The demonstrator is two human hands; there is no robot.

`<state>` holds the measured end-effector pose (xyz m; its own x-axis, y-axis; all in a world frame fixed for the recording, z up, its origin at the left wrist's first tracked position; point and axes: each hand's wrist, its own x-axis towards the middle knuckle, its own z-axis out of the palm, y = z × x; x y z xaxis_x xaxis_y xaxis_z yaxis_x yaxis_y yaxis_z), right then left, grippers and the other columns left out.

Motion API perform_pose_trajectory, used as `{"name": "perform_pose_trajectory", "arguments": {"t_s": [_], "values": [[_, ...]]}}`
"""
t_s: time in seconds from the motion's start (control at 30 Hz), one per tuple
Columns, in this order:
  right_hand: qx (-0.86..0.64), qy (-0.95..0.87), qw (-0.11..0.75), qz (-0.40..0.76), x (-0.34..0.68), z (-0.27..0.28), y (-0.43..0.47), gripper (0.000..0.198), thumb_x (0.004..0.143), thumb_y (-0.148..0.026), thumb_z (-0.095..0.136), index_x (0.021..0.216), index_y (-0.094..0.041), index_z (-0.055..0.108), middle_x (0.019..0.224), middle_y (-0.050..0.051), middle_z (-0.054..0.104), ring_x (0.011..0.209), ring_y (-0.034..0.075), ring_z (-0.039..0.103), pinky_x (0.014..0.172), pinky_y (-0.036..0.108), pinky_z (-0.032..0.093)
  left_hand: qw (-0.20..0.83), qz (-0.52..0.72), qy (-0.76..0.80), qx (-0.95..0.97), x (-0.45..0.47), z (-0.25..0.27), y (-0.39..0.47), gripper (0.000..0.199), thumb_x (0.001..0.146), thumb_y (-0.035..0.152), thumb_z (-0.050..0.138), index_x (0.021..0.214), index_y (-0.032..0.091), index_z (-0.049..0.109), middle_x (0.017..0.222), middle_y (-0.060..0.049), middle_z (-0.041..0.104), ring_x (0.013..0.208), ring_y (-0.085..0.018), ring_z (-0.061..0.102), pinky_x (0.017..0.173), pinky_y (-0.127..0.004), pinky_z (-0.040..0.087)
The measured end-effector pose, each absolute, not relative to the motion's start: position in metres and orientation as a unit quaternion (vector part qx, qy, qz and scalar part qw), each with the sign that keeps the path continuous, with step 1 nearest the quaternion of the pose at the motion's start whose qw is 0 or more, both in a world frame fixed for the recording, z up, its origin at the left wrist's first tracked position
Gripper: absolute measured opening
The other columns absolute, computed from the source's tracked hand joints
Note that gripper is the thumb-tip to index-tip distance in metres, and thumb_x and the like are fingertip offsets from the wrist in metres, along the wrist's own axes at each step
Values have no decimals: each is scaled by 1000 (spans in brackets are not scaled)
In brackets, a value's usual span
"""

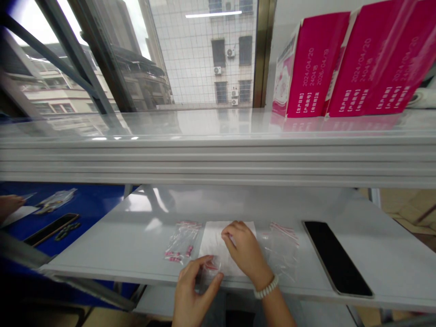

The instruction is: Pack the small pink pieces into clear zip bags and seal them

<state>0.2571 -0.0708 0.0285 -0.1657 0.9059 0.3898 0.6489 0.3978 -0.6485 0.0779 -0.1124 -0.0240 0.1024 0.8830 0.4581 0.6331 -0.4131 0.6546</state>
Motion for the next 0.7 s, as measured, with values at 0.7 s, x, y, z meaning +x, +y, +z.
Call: {"name": "perform_pose_trajectory", "arguments": {"t_s": [0.7], "values": [[-454, -740, 406, 287, 249, 49, -96, 22, 97, -23, 56, 77, -19, 65, 91, 4, 60, 91, 20, 57, 85, 33, 44, 144, 427, 514, 729, 78, -26, -112, 30, 83, 41, 69, 104, 20, 70, 92, -9, 74, 85, -26, 70, 76, -38, 57]]}}
